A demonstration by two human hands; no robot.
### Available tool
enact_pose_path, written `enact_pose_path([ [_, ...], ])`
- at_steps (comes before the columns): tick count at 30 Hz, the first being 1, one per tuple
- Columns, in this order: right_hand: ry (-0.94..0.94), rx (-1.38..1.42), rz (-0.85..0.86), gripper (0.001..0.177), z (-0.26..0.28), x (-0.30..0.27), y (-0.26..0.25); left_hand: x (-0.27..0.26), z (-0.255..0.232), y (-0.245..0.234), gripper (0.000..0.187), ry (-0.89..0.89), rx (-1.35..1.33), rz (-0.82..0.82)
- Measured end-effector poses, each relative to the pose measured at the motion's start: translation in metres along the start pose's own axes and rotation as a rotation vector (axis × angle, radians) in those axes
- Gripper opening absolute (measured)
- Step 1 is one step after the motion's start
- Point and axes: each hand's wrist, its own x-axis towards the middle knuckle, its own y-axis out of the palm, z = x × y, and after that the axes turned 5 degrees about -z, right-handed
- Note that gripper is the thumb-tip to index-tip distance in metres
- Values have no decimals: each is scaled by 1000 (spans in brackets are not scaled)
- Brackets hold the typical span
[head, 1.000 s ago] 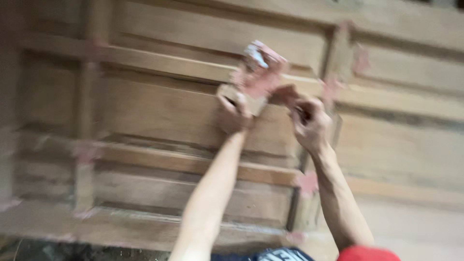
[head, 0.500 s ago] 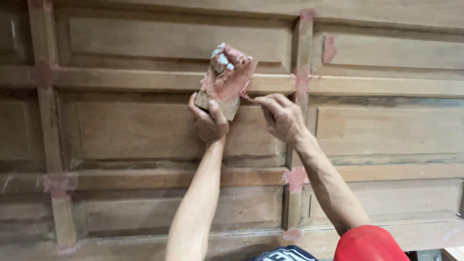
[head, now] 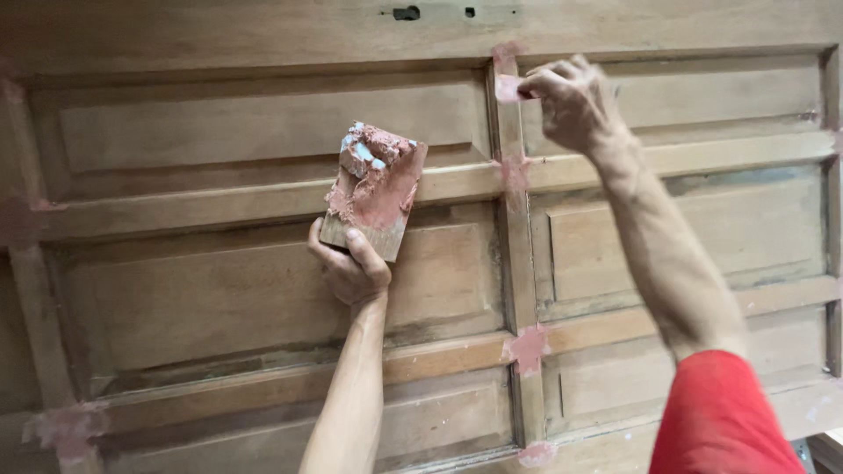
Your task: The person applies pink wood filler to the joints and grooves of a wooden door using a putty knife and a wooden block. They repeatedly scoop filler from the block and spread it into the seams, smoothing the surface as they work.
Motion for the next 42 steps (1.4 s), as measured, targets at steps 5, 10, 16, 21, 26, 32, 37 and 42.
enact_pose_path([
  [5, -119, -226, 127, 21, -33, 19, 0, -1, -1, 0, 65, -78, 12, 1],
  [10, -232, -329, 128, 18, -27, 45, 2, -2, -1, 1, 64, -78, 41, -9],
  [16, -298, -423, 92, 11, -26, 58, 3, -1, -1, 1, 63, -66, 27, -14],
  [21, -332, -537, 87, 15, -26, 62, 7, -2, -1, 3, 64, -70, 23, -18],
  [26, -71, -507, 140, 10, -16, 66, -7, -2, -1, 1, 65, -75, 54, -11],
  [32, 543, 396, 176, 41, 38, 53, -21, -1, -1, 0, 64, -28, 49, 3],
  [37, 1376, 1448, -118, 92, 106, 59, 27, -1, -2, 3, 65, -61, 45, -1],
  [42, 1698, 1719, -663, 60, 116, 109, 61, -2, 2, 2, 64, -21, 79, -26],
])
